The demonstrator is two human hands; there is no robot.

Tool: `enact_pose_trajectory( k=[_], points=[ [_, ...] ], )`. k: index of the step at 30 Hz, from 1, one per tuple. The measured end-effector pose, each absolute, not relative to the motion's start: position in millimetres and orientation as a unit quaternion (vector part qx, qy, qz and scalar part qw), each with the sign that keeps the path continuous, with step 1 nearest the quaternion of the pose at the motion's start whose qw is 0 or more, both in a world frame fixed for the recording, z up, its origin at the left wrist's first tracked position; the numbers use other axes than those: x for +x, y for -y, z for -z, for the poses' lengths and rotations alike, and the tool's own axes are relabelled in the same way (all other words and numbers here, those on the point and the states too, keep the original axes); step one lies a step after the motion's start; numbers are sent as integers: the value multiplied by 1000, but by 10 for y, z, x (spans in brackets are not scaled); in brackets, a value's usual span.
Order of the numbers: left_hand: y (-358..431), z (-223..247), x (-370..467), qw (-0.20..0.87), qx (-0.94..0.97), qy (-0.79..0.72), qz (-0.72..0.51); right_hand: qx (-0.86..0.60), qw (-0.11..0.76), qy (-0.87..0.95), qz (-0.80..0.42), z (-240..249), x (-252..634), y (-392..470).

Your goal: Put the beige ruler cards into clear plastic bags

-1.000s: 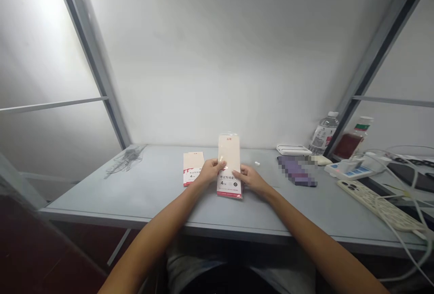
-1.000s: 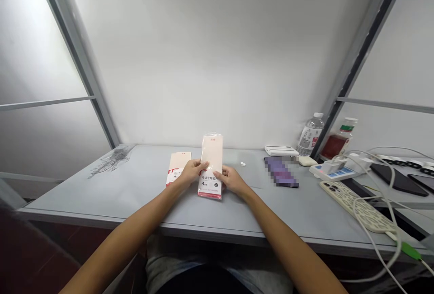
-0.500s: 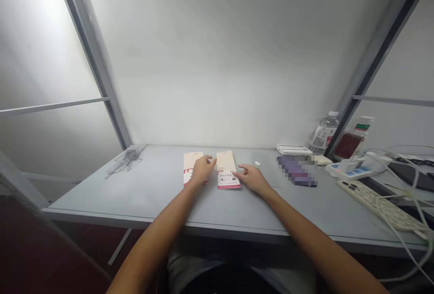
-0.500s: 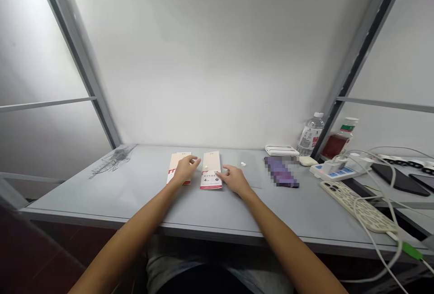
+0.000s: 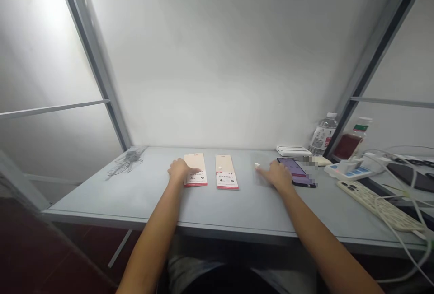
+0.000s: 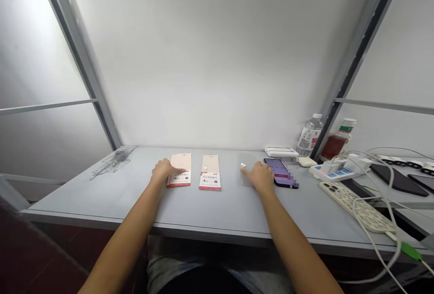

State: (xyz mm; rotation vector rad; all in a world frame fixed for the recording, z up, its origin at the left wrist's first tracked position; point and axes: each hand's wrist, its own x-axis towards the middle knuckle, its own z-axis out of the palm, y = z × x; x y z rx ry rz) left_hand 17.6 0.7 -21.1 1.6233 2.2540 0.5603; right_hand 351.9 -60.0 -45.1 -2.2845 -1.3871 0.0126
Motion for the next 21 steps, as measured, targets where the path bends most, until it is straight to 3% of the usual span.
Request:
enact_pose_trajectory(
  k=[10, 21],
  points=[
    [27, 142, 193, 212, 557, -781, -189, -852, 194, 483, -51, 471, 3629, 565],
    [9, 130, 148, 215, 547, -790, -175, -795, 345, 495, -59, 441, 3663, 523]
  ],
)
